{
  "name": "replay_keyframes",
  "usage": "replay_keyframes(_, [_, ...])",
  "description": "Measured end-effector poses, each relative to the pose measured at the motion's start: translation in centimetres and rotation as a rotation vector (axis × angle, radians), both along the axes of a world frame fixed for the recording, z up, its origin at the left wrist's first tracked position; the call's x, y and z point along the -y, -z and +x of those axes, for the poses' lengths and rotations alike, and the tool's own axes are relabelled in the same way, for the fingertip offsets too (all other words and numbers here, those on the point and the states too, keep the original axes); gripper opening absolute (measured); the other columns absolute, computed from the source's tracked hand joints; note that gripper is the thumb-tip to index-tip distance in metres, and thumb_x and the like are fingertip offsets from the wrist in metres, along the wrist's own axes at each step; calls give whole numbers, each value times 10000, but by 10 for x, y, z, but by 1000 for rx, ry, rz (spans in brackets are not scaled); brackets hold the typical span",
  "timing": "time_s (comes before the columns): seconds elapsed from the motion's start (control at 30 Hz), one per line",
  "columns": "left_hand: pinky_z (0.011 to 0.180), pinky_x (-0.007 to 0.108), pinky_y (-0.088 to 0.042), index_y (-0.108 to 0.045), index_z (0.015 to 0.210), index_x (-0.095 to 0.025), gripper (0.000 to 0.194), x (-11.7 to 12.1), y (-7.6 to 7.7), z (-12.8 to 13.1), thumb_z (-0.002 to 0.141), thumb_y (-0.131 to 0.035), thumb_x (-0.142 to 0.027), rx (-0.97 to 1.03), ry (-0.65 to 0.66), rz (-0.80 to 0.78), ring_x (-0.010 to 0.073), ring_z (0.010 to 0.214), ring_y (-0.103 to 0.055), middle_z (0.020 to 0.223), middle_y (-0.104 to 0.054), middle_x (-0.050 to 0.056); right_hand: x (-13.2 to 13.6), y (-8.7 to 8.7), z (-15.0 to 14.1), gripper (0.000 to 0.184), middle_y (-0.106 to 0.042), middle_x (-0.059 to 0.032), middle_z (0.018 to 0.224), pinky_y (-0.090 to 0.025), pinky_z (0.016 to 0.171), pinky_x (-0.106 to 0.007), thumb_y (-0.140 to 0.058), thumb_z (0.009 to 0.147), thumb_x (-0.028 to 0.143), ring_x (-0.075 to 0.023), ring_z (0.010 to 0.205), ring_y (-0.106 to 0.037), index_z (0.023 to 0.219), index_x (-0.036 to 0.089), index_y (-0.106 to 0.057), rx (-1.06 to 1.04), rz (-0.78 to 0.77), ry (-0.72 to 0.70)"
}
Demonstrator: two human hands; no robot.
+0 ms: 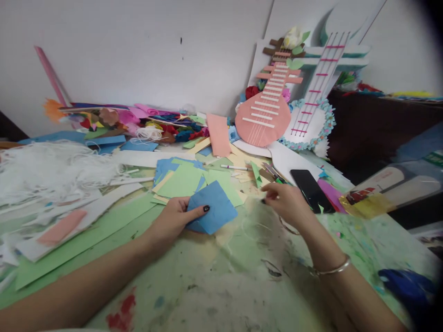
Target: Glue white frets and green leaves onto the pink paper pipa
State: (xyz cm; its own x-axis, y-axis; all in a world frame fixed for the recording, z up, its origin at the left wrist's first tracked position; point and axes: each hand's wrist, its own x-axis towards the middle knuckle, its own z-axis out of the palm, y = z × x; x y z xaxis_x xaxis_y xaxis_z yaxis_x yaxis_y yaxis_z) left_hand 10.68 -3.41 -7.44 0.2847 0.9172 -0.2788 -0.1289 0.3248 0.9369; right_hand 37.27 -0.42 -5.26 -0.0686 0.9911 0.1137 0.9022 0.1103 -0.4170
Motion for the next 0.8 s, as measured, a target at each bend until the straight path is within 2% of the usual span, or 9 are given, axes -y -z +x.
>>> replay_keyframes(0.07, [563,250,-538,-681,755,-104,244,0,-1,0,652,-746,-316,21,-75,-10,158,590,-651,713,-710,86,-6,-1,23,299,-668,-104,765,-395,559,-311,-694,606,244,-274,734,-615,895,170,-672,272,-54,232])
replay_keyframes(0.13, [546,247,-536,-674,792,-106,249,0,-3,-1,638,-757,-284,41,-134,-12,150,567,-643,713,-709,74,-11,1,41,319,-663,-118,739,-361,501,-295,-726,565,299,-292,710,-619,855,174,-680,382,-164,299])
replay_keyframes(0.2, [547,254,-540,-664,864,-113,296,-1,-4,-1,627,-762,-260,71,-171,3,153,571,-645,732,-709,64,-13,4,52,280,-661,-96,703,-350,479,-275,-720,564,285,-264,667,-624,825,191,-682,361,-243,257])
replay_keyframes(0.33, [558,240,-533,-634,959,-132,352,-1,-4,-2,643,-744,-239,111,-224,59,143,587,-642,764,-704,45,-15,5,61,282,-665,-26,667,-360,461,-234,-655,584,173,-169,543,-604,865,202,-650,185,-356,140])
replay_keyframes(0.5, [554,243,-522,-624,1004,-142,388,-1,-6,-2,639,-726,-228,146,-248,85,146,582,-640,793,-706,45,-14,1,64,228,-669,-23,698,-383,480,-229,-641,571,186,-159,577,-604,797,188,-666,121,-348,62])
replay_keyframes(0.6, [529,241,-513,-643,944,-137,341,-1,-8,-1,633,-731,-246,142,-261,55,144,547,-629,750,-704,40,-11,-4,62,215,-644,-26,639,-380,468,-235,-627,614,229,-150,545,-572,811,161,-682,-61,-368,4])
replay_keyframes(0.7, [514,237,-508,-650,907,-134,308,-2,-8,-1,655,-727,-293,133,-272,39,140,538,-624,732,-702,40,-5,-9,50,327,-635,-27,638,-401,488,-243,-617,679,251,-137,537,-546,984,147,-667,-405,-477,-130])
replay_keyframes(0.8, [499,225,-499,-652,893,-133,305,-2,-7,-2,662,-726,-319,102,-292,58,133,528,-616,706,-695,35,3,-11,24,453,-608,-25,699,-377,454,-225,-651,711,308,-104,518,-497,1136,159,-605,-698,-521,-212])
